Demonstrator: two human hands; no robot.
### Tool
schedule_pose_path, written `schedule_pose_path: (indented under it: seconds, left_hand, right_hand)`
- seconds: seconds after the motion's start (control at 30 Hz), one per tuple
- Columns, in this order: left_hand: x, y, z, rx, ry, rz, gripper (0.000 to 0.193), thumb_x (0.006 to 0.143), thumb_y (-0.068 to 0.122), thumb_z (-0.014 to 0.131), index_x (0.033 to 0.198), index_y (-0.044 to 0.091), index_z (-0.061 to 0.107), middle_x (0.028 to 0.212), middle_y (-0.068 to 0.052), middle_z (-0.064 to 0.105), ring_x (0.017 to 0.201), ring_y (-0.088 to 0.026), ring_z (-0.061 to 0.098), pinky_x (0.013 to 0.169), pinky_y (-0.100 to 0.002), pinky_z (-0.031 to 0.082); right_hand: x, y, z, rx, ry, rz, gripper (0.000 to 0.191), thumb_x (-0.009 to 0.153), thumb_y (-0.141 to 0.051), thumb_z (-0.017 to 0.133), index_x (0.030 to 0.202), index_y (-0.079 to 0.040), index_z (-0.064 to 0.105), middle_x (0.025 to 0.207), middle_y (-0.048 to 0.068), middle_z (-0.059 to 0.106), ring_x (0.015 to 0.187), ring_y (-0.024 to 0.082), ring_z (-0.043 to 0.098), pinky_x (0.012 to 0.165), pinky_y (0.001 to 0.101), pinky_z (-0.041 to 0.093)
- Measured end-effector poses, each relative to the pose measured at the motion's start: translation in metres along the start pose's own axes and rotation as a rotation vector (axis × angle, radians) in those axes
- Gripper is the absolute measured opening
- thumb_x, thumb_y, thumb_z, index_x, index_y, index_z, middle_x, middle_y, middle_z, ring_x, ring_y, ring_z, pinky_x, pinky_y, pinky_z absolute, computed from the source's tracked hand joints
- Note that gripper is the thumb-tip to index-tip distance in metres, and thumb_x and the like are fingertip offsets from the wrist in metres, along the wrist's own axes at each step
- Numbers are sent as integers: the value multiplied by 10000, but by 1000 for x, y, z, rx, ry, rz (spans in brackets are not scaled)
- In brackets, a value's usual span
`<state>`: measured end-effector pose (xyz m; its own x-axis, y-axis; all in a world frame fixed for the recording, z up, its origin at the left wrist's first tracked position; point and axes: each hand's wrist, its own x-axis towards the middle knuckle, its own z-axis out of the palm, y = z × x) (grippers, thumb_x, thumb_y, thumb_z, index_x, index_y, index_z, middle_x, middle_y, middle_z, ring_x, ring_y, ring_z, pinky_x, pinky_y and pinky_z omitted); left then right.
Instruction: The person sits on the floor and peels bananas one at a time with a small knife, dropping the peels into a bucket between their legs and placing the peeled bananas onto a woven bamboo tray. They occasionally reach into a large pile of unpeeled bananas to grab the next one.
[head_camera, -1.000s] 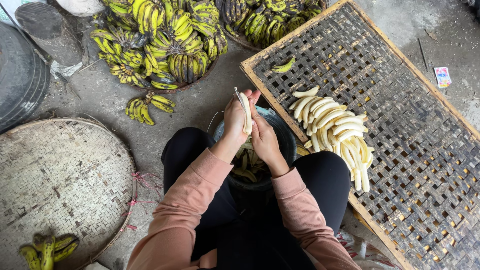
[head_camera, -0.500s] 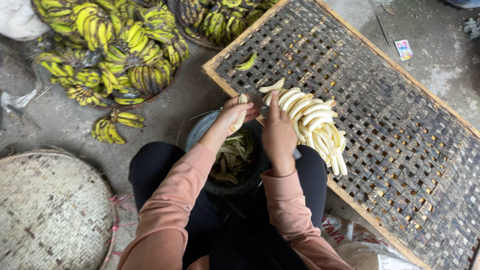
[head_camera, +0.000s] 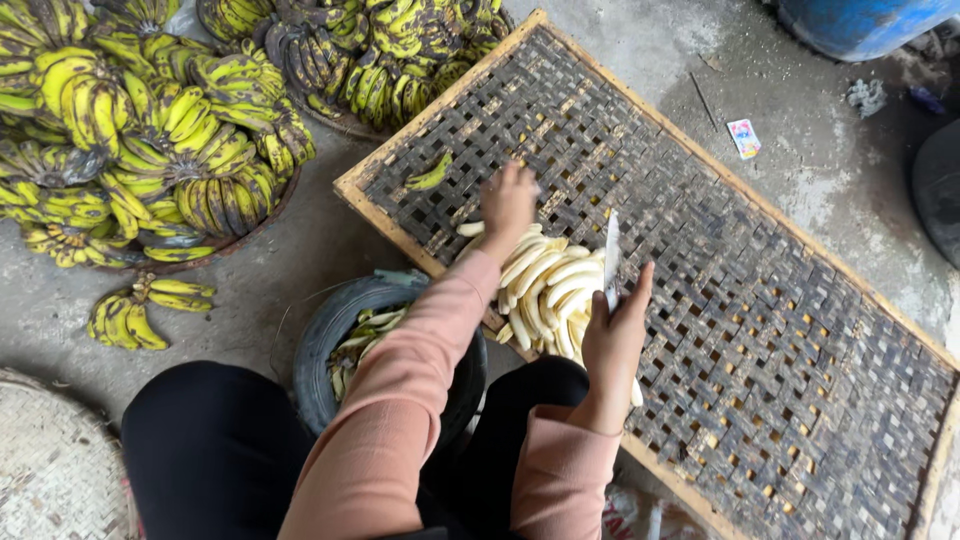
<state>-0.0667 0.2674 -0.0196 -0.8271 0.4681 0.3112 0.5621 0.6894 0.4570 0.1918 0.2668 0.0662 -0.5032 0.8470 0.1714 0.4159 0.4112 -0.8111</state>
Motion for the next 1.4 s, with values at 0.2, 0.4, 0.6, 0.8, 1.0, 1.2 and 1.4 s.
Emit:
schedule_pose_path:
  seconds: [0.2, 0.4, 0.6, 0.8, 1.0, 1.2, 1.4]
  left_hand:
    - [43, -118, -21, 438, 148, -166, 594, 742, 311, 689, 1298, 106, 638, 1301, -163, 630, 1195, -377, 631, 1055, -642, 443]
    - [27, -141, -54, -70, -155, -22, 421, 951, 193, 709, 1322, 37, 585, 1268, -186, 616, 1130, -386, 628, 1034, -513, 436]
    - [-53, -130, -155, 96, 135, 607, 386, 923, -1, 587, 1285, 102, 674, 1292, -89, 657, 1311, -263, 585, 1187, -518, 360]
    - [-147, -129, -241, 111, 184, 569, 319, 946, 90, 601, 1257, 72, 671, 1275, -75, 661, 1286, -249, 599, 1154, -482, 412]
    - [-173, -136, -255, 134, 276, 501, 271, 931, 87, 620, 1194, 50, 674, 1280, -115, 658, 1288, -289, 604, 1154, -468, 434]
    - [-189, -133, -252, 109, 314, 480, 241, 914, 84, 617, 1141, 26, 671, 1239, -129, 657, 1246, -315, 610, 1159, -478, 438]
    - [-202, -130, -241, 61, 295, 469, 264, 932, 62, 627, 1178, -16, 680, 1245, -165, 654, 1249, -326, 609, 1154, -493, 433]
  right_hand:
    - [12, -1, 14, 195, 10, 18, 738, 1035, -141, 619, 1653, -151, 216, 1074, 120, 658, 902, 165, 632, 804, 305, 513]
    - [21, -20, 55, 367, -132, -5, 668, 1070, -158, 572, 1646, -157, 233, 1022, 58, 653, 863, 114, 600, 735, 248, 493]
    - [3, -58, 91, 516, -501, -81, 630, 1109, -222, 490, 1701, -170, 282, 859, 69, 499, 737, 134, 442, 676, 264, 401]
    - [-21, -91, 106, 436, -718, -632, 452, 1173, -229, 456, 1598, -76, 432, 1521, 190, 589, 1383, 317, 567, 1126, 389, 423]
    - [-53, -117, 103, 335, -833, -600, 468, 1096, -282, 462, 1522, -90, 436, 1474, 193, 592, 1260, 327, 647, 1049, 371, 479]
    - [-69, -123, 96, 70, -591, -740, 457, 1061, -276, 511, 1470, -76, 479, 1351, 234, 635, 1146, 436, 640, 924, 458, 525]
    - [-73, -110, 125, 93, -535, -633, 322, 1115, -326, 459, 1218, -34, 549, 979, 221, 678, 862, 436, 657, 746, 494, 527]
